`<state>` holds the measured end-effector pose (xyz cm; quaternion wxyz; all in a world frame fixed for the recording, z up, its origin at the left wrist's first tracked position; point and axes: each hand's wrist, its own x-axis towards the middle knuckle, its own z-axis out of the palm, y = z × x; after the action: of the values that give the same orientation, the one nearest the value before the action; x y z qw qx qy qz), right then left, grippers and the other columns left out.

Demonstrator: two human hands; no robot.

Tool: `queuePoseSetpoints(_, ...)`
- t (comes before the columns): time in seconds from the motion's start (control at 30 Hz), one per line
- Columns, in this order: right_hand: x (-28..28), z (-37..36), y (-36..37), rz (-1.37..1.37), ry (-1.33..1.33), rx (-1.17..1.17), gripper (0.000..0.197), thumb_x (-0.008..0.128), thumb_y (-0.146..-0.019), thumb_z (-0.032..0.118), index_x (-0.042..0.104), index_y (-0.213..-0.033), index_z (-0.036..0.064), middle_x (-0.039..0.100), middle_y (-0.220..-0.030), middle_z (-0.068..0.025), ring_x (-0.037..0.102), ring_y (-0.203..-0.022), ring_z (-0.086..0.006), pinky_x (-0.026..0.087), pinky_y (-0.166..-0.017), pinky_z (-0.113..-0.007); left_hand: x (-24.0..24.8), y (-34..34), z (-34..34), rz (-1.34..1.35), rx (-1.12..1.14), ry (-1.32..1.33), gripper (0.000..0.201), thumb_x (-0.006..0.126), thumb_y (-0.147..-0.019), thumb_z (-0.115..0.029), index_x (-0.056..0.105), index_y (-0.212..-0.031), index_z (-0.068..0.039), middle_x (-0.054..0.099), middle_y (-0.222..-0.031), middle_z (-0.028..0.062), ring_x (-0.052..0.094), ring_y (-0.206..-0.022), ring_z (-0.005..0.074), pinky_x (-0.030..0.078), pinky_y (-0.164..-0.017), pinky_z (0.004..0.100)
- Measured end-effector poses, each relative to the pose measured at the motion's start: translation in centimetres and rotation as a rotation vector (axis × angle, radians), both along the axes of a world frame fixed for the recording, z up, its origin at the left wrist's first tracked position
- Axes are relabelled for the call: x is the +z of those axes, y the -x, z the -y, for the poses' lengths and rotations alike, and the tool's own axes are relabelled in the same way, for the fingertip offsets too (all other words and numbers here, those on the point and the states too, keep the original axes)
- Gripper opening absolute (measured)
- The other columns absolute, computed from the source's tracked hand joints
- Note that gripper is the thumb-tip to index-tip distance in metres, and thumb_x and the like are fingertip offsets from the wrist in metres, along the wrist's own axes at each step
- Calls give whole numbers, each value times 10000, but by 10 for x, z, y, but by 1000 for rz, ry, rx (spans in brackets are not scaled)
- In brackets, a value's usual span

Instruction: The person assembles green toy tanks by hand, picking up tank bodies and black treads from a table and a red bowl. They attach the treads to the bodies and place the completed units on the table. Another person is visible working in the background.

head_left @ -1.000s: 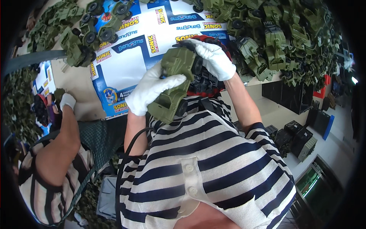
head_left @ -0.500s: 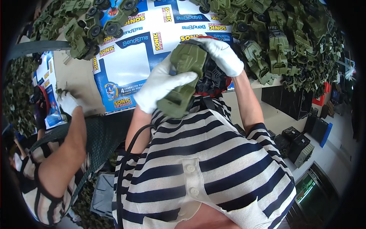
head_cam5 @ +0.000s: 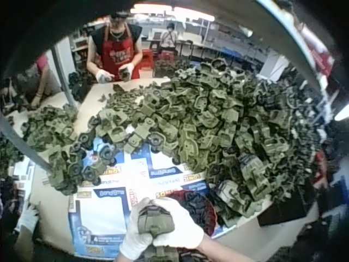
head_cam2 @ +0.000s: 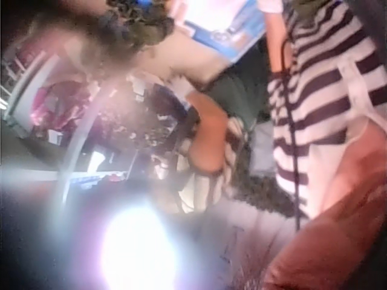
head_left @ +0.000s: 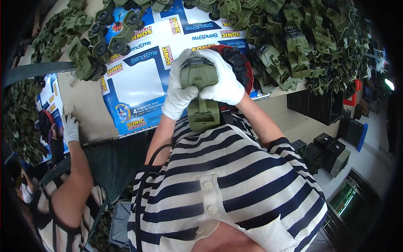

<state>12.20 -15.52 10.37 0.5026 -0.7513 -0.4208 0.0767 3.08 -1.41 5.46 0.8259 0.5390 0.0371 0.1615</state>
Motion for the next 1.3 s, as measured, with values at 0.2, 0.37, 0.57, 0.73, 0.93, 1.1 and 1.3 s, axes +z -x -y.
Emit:
queuePoseSetpoints(0.2, -17, -10, 16, 7, -170, -111, 352, 663, -761, 68, 596, -1101, 4, 650, -1044, -177, 629, -943, -378, 500, -855, -425, -3, 10, 9, -8, 185, -255, 684, 717, -840, -506, 507, -1268, -15, 572, -1206, 133, 568, -1108, 243, 436, -985, 373)
queuePoseSetpoints(0.37, -29, -8, 31, -125, -219, -142, 285, 613, -811, 18, 599, -1096, 5, 643, -1056, -174, 650, -930, -335, 511, -851, -398, -4, 19, 8, -31, 247, -499, 560, 670, -881, -424, 538, -1227, -3, 595, -1150, 169, 575, -1093, 312, 439, -970, 402)
queuePoseSetpoints(0.57, -17, -3, 19, -321, -61, -158, 754, 679, -880, 218, 279, -1495, 44, 492, -1376, -166, 496, -1257, -238, 421, -1030, -366, 5, -5, -13, -41, 450, -652, 598, 601, -935, -463, 515, -1253, 35, 558, -1180, 148, 567, -1075, 279, 439, -961, 391)
queuePoseSetpoints(0.73, 1, 33, 27, -793, 142, 233, 1008, 729, -881, 368, 60, -1556, 33, 298, -1549, -212, 467, -1286, -229, 428, -1041, -365, 27, -7, -46, -312, 737, -686, 541, 411, -1023, -445, 516, -1344, -21, 552, -1336, 169, 538, -1180, 327, 414, -1024, 437)
queuePoseSetpoints(0.93, 6, 50, 72, -846, -68, 18, 878, 737, -870, 374, 234, -1518, 63, 442, -1441, -159, 514, -1231, -225, 429, -1033, -364, 40, -47, -5, 244, 386, -557, 497, 465, -976, -368, 521, -1209, 67, 593, -1173, 198, 606, -1030, 298, 483, -942, 437)
queuePoseSetpoints(1.1, 51, 94, 91, -758, -121, -394, 754, 752, -842, 414, 417, -1406, 44, 498, -1365, -152, 477, -1270, -237, 400, -1064, -385, 61, -80, 45, 193, 3, -582, 607, 483, -968, -454, 452, -1318, 41, 527, -1268, 192, 508, -1196, 313, 381, -1055, 446)
queuePoseSetpoints(1.3, 32, 192, 86, -463, -683, -1026, 616, 749, -854, 263, 483, -1381, 89, 523, -1307, -84, 493, -1204, -188, 400, -1043, -352, 51, -67, 77, 23, -2, -877, 688, 588, -941, -339, 315, -1467, 11, 347, -1505, 216, 363, -1388, 335, 265, -1162, 459)
